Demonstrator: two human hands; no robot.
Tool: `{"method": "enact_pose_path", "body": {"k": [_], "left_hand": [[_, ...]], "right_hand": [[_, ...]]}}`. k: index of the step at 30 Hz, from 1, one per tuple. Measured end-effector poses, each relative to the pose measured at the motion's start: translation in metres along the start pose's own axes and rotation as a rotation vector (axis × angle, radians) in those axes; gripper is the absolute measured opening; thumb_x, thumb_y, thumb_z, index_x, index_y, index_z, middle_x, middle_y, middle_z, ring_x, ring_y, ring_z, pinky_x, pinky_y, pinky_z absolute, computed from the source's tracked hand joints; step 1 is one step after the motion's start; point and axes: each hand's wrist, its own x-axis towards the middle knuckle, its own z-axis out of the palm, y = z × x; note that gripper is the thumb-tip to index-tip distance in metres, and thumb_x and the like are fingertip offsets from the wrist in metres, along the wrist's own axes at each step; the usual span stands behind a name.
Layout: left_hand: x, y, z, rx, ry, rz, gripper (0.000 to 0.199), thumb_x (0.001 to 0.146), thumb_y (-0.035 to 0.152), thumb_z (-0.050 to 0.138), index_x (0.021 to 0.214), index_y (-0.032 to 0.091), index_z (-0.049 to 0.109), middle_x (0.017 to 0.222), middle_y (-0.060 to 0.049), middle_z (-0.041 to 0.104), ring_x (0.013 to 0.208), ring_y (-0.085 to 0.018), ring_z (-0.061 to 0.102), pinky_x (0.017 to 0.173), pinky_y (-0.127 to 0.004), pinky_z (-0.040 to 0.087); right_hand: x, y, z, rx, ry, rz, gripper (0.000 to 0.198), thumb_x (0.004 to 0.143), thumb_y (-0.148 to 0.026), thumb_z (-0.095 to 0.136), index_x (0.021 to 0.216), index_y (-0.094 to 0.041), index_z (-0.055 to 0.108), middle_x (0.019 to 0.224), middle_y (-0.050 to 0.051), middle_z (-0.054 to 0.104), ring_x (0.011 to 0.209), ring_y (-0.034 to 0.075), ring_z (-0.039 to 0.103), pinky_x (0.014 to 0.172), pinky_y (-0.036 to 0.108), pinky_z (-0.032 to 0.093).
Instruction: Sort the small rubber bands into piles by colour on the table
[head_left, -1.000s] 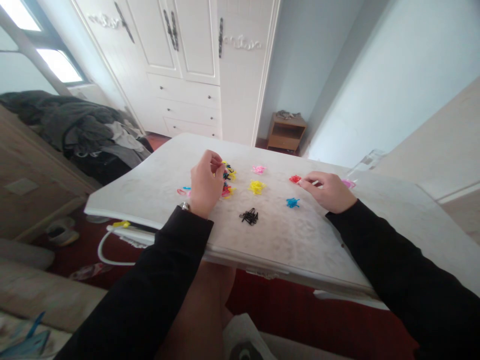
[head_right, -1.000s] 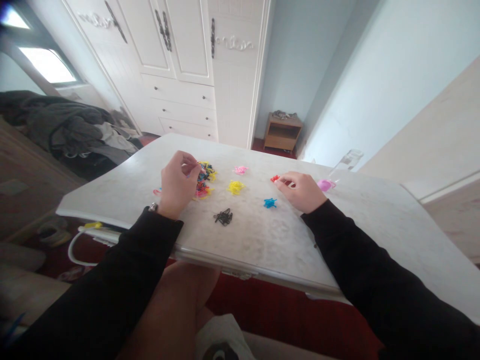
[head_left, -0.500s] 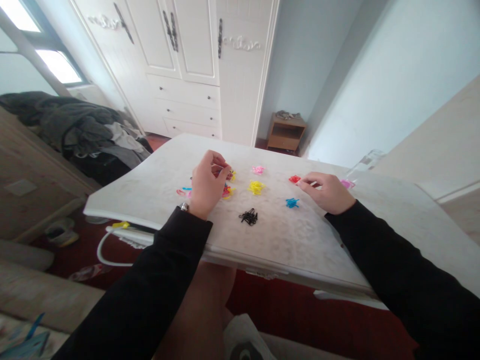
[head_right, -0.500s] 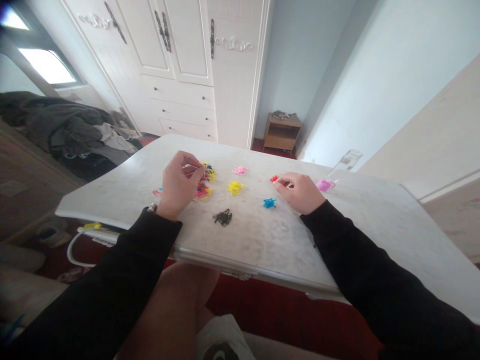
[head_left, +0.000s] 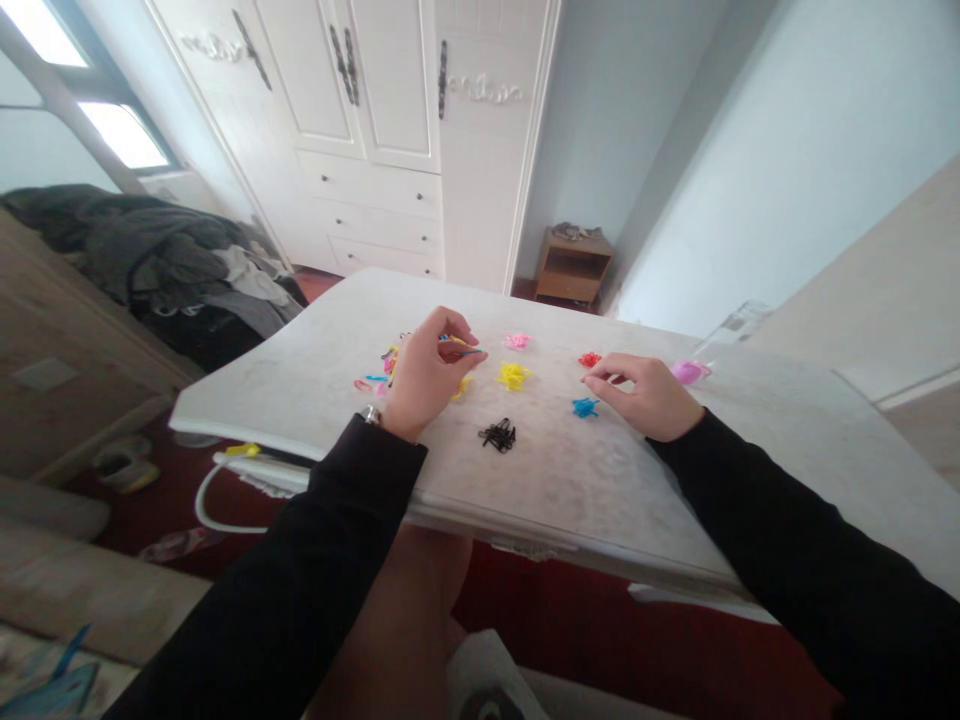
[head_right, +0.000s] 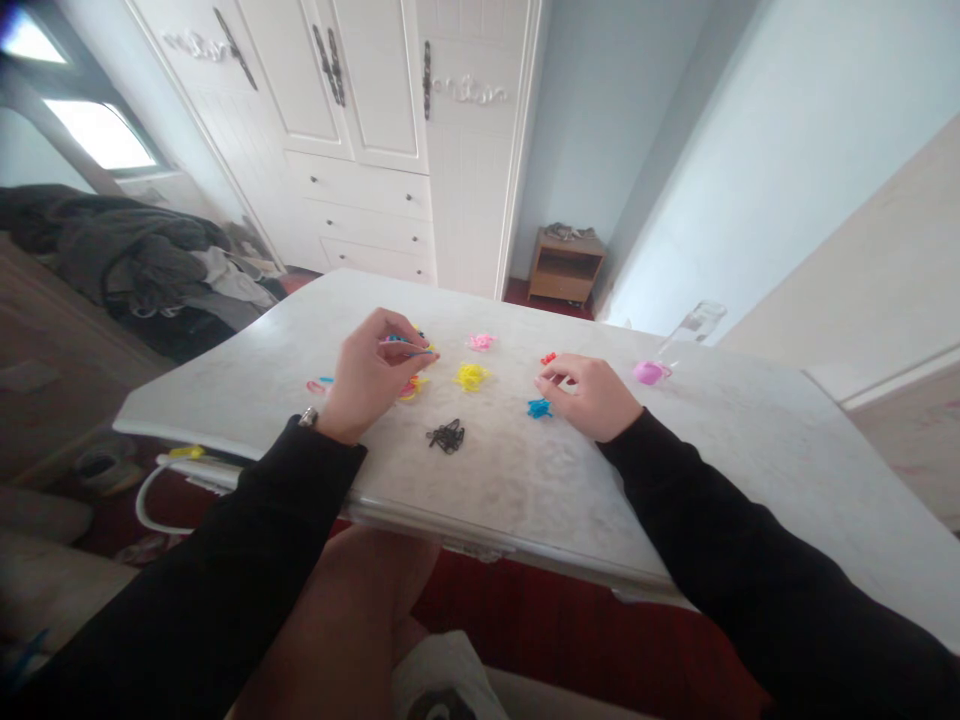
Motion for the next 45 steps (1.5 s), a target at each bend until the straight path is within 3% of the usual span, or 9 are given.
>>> {"method": "enact_pose_path", "body": {"k": [5,9,14,20,29,34,45], "left_hand": [[-0.003,0.012,0.001,-0.008,-0.077,0.021,0.032,0.077,0.006,0.078,0.093,0.02,0.055,0.092,0.004,0.065,0.075,-0.01,0.074,0.063,-0.017,0.057],[-0.007,0.021,0.005,0.058,-0.161,0.09,0.027,0.081,0.01,0.078,0.094,0.02,0.056,0.094,0.003,0.066,0.076,-0.01,0.074,0.065,-0.017,0.057],[-0.011,0.023,0.01,0.083,-0.315,0.199,0.022,0.086,0.012,0.075,0.1,0.019,0.059,0.104,-0.001,0.067,0.079,-0.01,0.074,0.069,-0.017,0.058],[-0.013,0.026,0.012,0.074,-0.389,0.298,0.019,0.09,0.011,0.072,0.104,0.019,0.061,0.107,-0.001,0.067,0.08,-0.009,0.072,0.072,-0.018,0.059],[-0.016,0.026,0.014,0.097,-0.433,0.3,0.019,0.092,0.013,0.071,0.106,0.02,0.06,0.107,-0.002,0.066,0.079,-0.009,0.072,0.07,-0.019,0.059],[-0.016,0.027,0.014,0.095,-0.449,0.304,0.019,0.092,0.011,0.07,0.107,0.019,0.06,0.11,-0.003,0.065,0.076,-0.008,0.071,0.07,-0.018,0.059],[-0.017,0.028,0.015,0.084,-0.46,0.243,0.024,0.091,0.011,0.072,0.11,0.02,0.061,0.111,-0.002,0.07,0.081,-0.01,0.075,0.07,-0.017,0.06]], "right_hand": [[-0.002,-0.004,0.002,0.011,-0.022,-0.073,0.021,0.092,-0.032,0.061,0.085,-0.018,0.076,0.09,0.009,0.078,0.083,0.024,0.072,0.074,0.039,0.056],[-0.006,-0.015,0.007,0.036,-0.041,-0.259,0.019,0.095,-0.034,0.064,0.1,-0.021,0.076,0.109,0.011,0.078,0.105,0.029,0.072,0.093,0.048,0.058],[-0.012,-0.029,0.016,0.063,-0.132,-0.436,0.037,0.096,-0.036,0.068,0.132,-0.024,0.068,0.147,0.014,0.064,0.133,0.032,0.061,0.111,0.058,0.05],[-0.015,-0.029,0.021,0.1,-0.22,-0.481,0.059,0.097,-0.032,0.068,0.154,-0.031,0.053,0.16,0.01,0.054,0.147,0.031,0.049,0.119,0.061,0.043],[-0.015,-0.029,0.022,0.11,-0.241,-0.527,0.064,0.097,-0.03,0.069,0.158,-0.031,0.048,0.154,0.012,0.059,0.143,0.03,0.054,0.117,0.058,0.047],[-0.016,-0.028,0.021,0.104,-0.237,-0.526,0.063,0.097,-0.031,0.068,0.156,-0.03,0.05,0.161,0.014,0.052,0.147,0.032,0.05,0.118,0.06,0.045],[-0.016,-0.03,0.02,0.119,-0.244,-0.525,0.06,0.096,-0.031,0.069,0.154,-0.029,0.052,0.159,0.014,0.054,0.144,0.03,0.052,0.117,0.057,0.046]]}}
